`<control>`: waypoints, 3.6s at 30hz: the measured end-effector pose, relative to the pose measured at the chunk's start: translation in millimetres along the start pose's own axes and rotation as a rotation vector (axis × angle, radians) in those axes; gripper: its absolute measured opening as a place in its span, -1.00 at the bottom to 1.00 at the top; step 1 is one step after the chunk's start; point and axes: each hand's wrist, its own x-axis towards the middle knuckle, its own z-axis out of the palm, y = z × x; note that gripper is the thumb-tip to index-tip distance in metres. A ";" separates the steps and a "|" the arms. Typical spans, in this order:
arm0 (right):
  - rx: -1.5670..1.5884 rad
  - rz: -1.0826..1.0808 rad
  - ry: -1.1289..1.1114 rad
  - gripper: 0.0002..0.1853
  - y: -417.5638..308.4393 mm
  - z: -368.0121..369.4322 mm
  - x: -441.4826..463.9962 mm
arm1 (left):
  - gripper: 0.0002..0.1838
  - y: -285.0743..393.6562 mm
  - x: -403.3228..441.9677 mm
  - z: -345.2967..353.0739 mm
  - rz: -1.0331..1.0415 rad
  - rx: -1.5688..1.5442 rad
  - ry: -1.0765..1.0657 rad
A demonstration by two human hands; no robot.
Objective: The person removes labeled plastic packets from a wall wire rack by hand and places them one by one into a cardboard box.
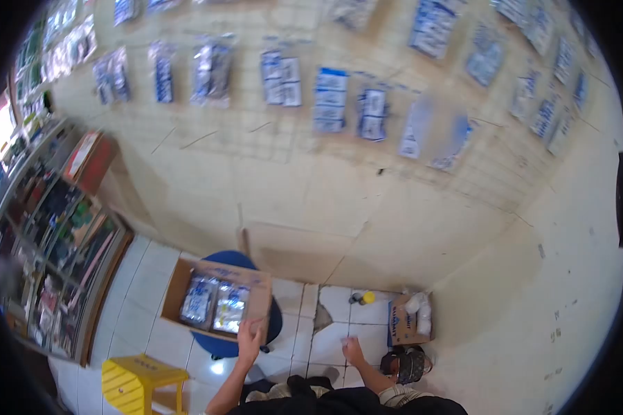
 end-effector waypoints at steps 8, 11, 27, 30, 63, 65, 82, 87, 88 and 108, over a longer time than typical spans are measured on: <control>0.058 0.500 -0.007 -0.82 177.2 -77.2 -151.0 | -0.80 72.6 -51.0 94.6 0.010 0.158 0.212; 0.097 0.606 0.245 -0.82 222.8 -113.3 -152.5 | -0.78 96.2 -42.9 152.9 0.128 0.125 0.129; 0.485 -0.399 0.664 -0.79 44.5 -446.3 183.0 | -0.59 358.1 168.7 346.8 0.368 -0.759 -0.057; 0.525 -0.473 0.660 -0.68 14.8 -469.9 232.7 | -0.52 383.3 212.8 363.4 0.382 -0.815 -0.023; 1.006 -0.620 0.514 -0.76 -68.9 -552.2 306.9 | -0.57 465.0 189.6 303.0 0.236 -1.661 -0.222; 1.018 -0.624 0.504 -0.76 -76.0 -554.0 297.3 | -0.55 468.2 182.7 295.5 0.256 -1.654 -0.211; 1.028 -0.796 0.459 -0.74 -122.9 -569.5 215.0 | -0.50 492.7 111.2 243.0 0.422 -1.552 -0.113; 1.025 -0.822 0.420 -0.74 -131.7 -572.1 192.1 | -0.50 500.5 88.6 224.9 0.376 -1.487 -0.062; 1.032 -0.820 0.438 -0.74 -132.5 -569.9 187.9 | -0.51 500.5 84.8 221.8 0.361 -1.471 -0.054; 1.138 -0.535 -0.222 -0.67 -236.9 -315.6 154.9 | -0.58 275.8 17.2 34.4 0.139 -1.102 0.400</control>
